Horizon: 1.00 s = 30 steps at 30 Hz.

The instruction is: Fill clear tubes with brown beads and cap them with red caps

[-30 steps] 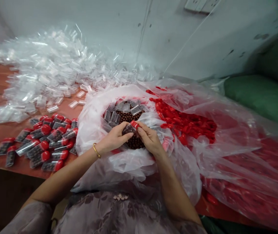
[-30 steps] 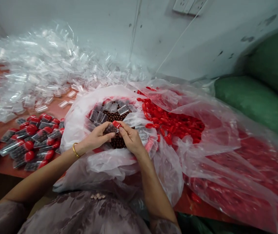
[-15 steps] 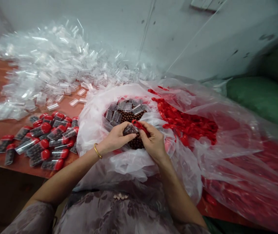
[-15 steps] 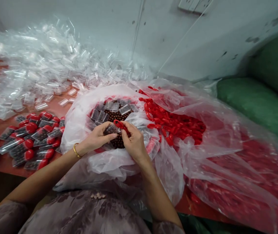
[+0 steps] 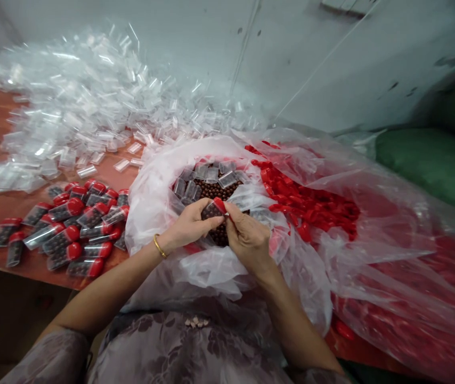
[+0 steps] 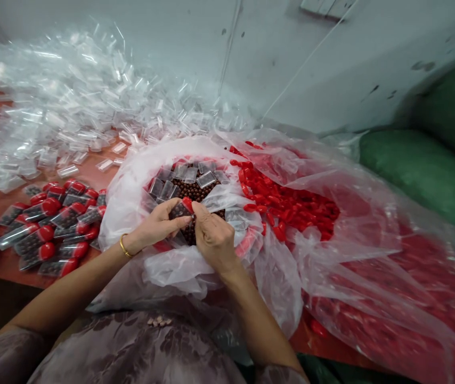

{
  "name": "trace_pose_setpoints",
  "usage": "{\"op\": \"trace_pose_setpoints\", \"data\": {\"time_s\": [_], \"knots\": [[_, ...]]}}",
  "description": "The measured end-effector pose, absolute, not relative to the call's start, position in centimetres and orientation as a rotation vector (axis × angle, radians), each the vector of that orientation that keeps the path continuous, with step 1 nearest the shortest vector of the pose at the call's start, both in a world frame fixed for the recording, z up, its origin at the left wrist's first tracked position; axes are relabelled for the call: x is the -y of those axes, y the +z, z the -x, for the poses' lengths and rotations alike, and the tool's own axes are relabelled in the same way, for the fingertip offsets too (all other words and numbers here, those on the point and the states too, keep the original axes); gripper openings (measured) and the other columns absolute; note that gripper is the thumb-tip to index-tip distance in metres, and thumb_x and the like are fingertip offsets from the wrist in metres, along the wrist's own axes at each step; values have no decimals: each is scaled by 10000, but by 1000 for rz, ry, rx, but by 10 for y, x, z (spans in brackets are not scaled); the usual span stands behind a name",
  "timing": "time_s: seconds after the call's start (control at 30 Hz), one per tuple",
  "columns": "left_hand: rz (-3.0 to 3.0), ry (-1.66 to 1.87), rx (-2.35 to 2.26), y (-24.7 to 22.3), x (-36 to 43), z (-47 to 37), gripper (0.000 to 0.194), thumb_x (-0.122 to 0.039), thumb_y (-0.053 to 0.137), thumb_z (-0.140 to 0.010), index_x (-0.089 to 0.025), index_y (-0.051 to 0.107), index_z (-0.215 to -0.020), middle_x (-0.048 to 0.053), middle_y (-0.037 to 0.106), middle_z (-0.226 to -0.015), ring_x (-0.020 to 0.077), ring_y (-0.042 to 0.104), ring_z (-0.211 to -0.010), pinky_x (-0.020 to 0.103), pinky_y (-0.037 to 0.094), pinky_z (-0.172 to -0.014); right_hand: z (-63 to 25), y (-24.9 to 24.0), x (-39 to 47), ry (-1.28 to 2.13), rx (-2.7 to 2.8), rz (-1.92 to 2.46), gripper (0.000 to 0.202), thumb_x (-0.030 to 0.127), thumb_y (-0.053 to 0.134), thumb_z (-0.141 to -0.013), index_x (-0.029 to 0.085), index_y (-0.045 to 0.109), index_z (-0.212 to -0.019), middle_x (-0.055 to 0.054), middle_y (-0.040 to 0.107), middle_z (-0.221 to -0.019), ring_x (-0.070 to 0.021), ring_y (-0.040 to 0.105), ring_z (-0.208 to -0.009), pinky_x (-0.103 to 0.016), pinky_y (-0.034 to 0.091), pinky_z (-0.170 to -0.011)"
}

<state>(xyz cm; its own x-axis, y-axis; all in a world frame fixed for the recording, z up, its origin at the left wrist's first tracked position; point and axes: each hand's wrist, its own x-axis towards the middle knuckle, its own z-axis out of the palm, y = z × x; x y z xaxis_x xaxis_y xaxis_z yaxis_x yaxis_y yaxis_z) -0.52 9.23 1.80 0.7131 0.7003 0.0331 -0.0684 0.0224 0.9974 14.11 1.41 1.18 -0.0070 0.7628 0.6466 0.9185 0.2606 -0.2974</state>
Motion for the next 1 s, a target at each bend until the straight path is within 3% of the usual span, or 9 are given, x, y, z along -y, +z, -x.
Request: {"op": "trace_pose_setpoints", "data": {"time_s": [0.23, 0.3, 0.4, 0.5, 0.6, 0.7, 0.83, 0.9, 1.0], "knots": [[-1496, 589, -511, 24, -92, 5, 310, -412, 664, -736, -140, 523, -787, -46, 490, -611, 71, 419, -551, 199, 347, -536, -156, 26, -13, 39, 1783, 1290, 298, 176, 513, -824, 235, 720, -1030, -73, 744, -1010, -218, 707, -897, -362, 566, -802], [-1577, 502, -462, 26, -90, 6, 283, -386, 664, -727, -132, 550, -782, -35, 507, -634, 76, 424, -567, 201, 340, -543, -156, 28, -19, 159, 1676, 1263, 231, 254, 496, -834, 230, 725, -827, -52, 738, -837, -207, 691, -782, -360, 556, -743], [-1716, 454, -464, 27, -88, 8, 249, -361, 654, -719, -131, 564, -749, -27, 513, -660, 85, 424, -608, 203, 326, -561, -145, 29, -33, 381, 1454, 1336, 406, 445, 398, -892, 212, 648, -673, -38, 636, -641, -170, 609, -612, -329, 525, -641], [-1760, 443, -501, 25, -87, 9, 239, -349, 637, -709, -143, 517, -684, -39, 460, -614, 77, 379, -576, 201, 286, -523, -132, 28, -48, 674, 1375, 1348, 639, 620, 188, -918, 203, 659, -1026, -70, 678, -890, -179, 651, -817, -327, 535, -764], [-1814, 396, -478, 22, -88, 9, 187, -285, 603, -698, -155, 481, -645, -51, 426, -565, 66, 348, -519, 203, 257, -488, -127, 28, -54, 897, 1484, 1280, 791, 681, 30, -895, 228, 383, -1438, -71, 523, -1390, -185, 475, -1302, -361, 395, -1080], [-1924, 387, -481, 21, -89, 7, 115, -213, 585, -658, -161, 489, -625, -54, 438, -529, 68, 356, -476, 211, 260, -473, -131, 29, -50, 977, 1650, 1313, 754, 666, 23, -909, 267, 211, -1521, -6, 231, -1589, -151, 170, -1473, -384, 144, -1212], [-2106, 435, -570, 17, -87, 4, 71, -193, 601, -632, -157, 541, -622, -15, 497, -548, 95, 389, -486, 242, 276, -504, -136, 27, -45, 775, 1834, 1498, 702, 670, 141, -919, 305, 238, -1511, 10, 156, -1606, -199, 28, -1493, -512, -48, -1192], [-2171, 458, -620, 16, -85, 2, 77, -213, 608, -653, -155, 561, -637, 4, 521, -568, 102, 390, -492, 253, 277, -515, -136, 26, -45, 770, 1817, 1504, 719, 689, 153, -907, 304, 258, -1505, 0, 186, -1600, -211, 61, -1492, -519, -12, -1193], [-2153, 557, -583, 19, -79, 4, 115, -248, 620, -696, -154, 566, -656, -2, 532, -572, 94, 400, -498, 245, 304, -525, -135, 26, -52, 982, 1677, 1354, 770, 649, -28, -908, 266, 288, -1498, -44, 412, -1504, -194, 330, -1418, -456, 257, -1159]]}}
